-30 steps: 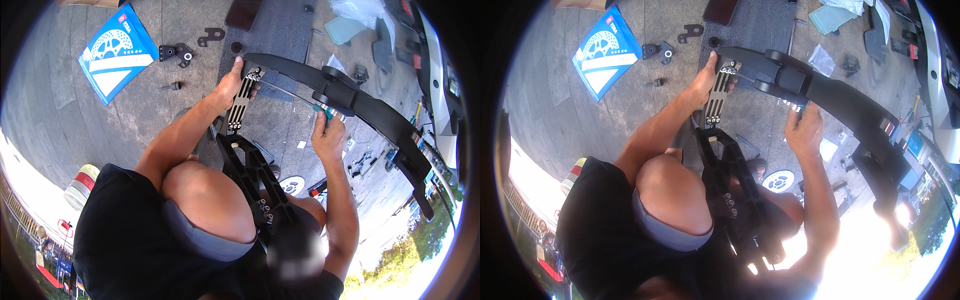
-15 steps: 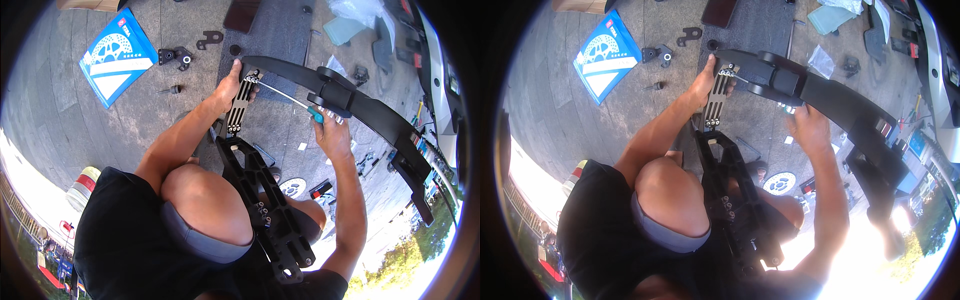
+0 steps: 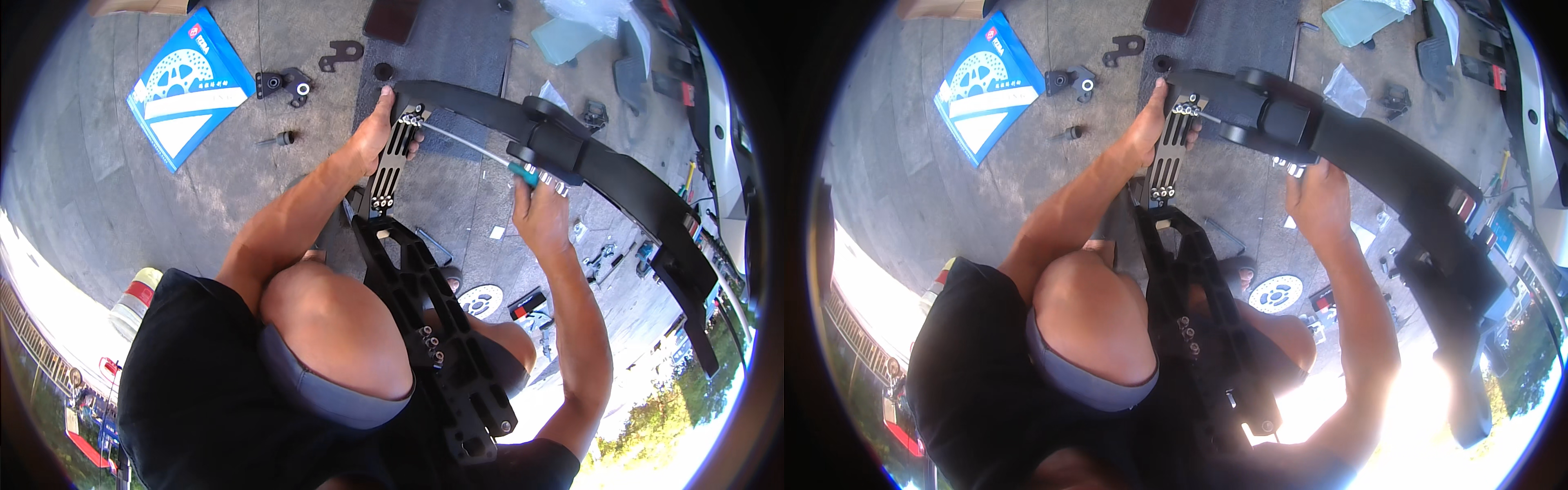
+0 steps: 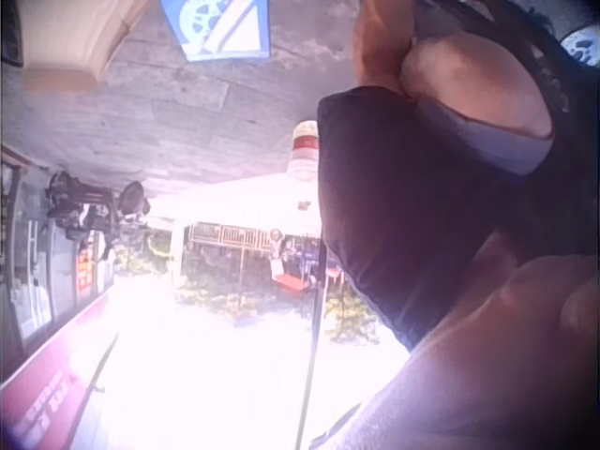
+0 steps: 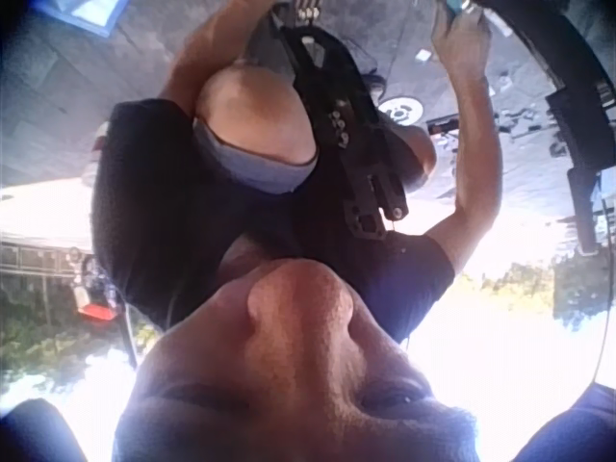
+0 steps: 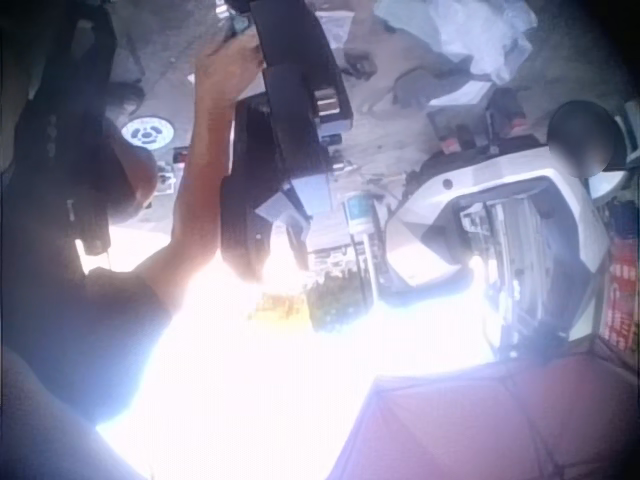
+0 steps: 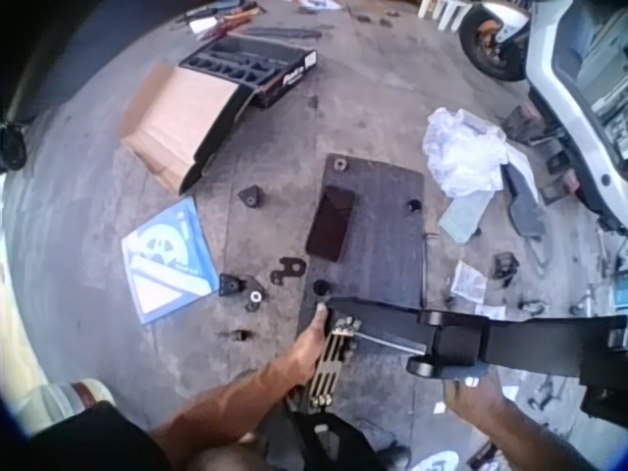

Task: The person assembles a black metal frame by attaching brackets and tightening bolts. They use a T-handle hex key to secure the components and periodically reposition the frame to access different fastening points.

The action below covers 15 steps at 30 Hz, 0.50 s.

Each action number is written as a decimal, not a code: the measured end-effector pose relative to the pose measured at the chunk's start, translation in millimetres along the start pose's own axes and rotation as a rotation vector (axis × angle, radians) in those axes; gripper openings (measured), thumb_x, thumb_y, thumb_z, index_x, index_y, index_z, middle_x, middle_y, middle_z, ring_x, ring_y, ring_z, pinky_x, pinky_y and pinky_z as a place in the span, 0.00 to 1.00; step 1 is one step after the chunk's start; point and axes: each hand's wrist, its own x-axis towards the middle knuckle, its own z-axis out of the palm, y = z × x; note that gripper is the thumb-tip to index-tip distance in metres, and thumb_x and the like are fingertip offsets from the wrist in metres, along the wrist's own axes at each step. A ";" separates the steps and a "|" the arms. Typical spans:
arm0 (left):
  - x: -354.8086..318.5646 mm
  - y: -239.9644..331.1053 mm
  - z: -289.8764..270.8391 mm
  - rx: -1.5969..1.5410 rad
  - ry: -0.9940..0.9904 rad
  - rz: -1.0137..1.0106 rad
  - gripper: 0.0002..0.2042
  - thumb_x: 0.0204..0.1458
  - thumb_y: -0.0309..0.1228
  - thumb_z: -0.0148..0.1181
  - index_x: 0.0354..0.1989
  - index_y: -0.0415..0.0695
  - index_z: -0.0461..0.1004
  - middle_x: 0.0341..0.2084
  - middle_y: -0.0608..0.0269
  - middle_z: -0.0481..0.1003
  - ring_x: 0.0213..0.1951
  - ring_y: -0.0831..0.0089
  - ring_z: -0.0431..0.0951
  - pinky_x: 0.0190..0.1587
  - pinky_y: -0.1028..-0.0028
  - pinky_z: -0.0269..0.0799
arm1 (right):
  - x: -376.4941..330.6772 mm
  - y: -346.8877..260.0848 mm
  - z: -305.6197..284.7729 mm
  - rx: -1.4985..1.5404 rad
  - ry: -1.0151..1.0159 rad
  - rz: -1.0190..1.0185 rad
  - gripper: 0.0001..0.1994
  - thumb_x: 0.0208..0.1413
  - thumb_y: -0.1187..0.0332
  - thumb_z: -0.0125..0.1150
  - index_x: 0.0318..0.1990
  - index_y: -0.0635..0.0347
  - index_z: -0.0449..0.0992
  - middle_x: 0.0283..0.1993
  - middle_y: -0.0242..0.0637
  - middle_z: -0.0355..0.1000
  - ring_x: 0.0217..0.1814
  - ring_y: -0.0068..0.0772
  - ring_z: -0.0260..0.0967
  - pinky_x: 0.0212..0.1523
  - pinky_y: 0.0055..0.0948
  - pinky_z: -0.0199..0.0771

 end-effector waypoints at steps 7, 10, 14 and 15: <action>1.7 1.9 -0.5 0.019 -0.011 0.003 0.37 0.57 0.67 0.24 0.42 0.46 0.72 0.24 0.60 0.71 0.24 0.72 0.70 0.30 0.69 0.70 | -5.5 -6.6 5.3 0.013 0.011 0.108 0.10 0.58 0.68 0.56 0.37 0.68 0.66 0.24 0.53 0.70 0.25 0.61 0.70 0.25 0.50 0.66; -0.9 0.8 1.3 0.012 0.015 -0.016 0.37 0.57 0.66 0.25 0.42 0.45 0.71 0.24 0.60 0.70 0.24 0.71 0.70 0.29 0.70 0.71 | -3.7 -3.7 6.1 0.014 -0.018 0.107 0.10 0.58 0.69 0.55 0.38 0.68 0.65 0.25 0.53 0.71 0.27 0.61 0.70 0.27 0.50 0.67; 0.0 0.7 1.3 0.032 0.020 -0.002 0.38 0.57 0.66 0.24 0.46 0.42 0.71 0.25 0.58 0.72 0.26 0.70 0.73 0.31 0.67 0.74 | -9.0 -16.2 10.7 0.036 0.050 0.246 0.12 0.59 0.66 0.55 0.38 0.69 0.67 0.26 0.53 0.71 0.28 0.60 0.71 0.28 0.47 0.67; 0.4 -1.3 2.0 0.045 0.023 0.006 0.38 0.57 0.66 0.25 0.46 0.42 0.71 0.25 0.58 0.72 0.26 0.70 0.73 0.31 0.67 0.74 | -11.4 -20.4 10.5 0.064 0.061 0.286 0.12 0.60 0.65 0.55 0.37 0.69 0.67 0.25 0.53 0.71 0.27 0.58 0.71 0.27 0.47 0.67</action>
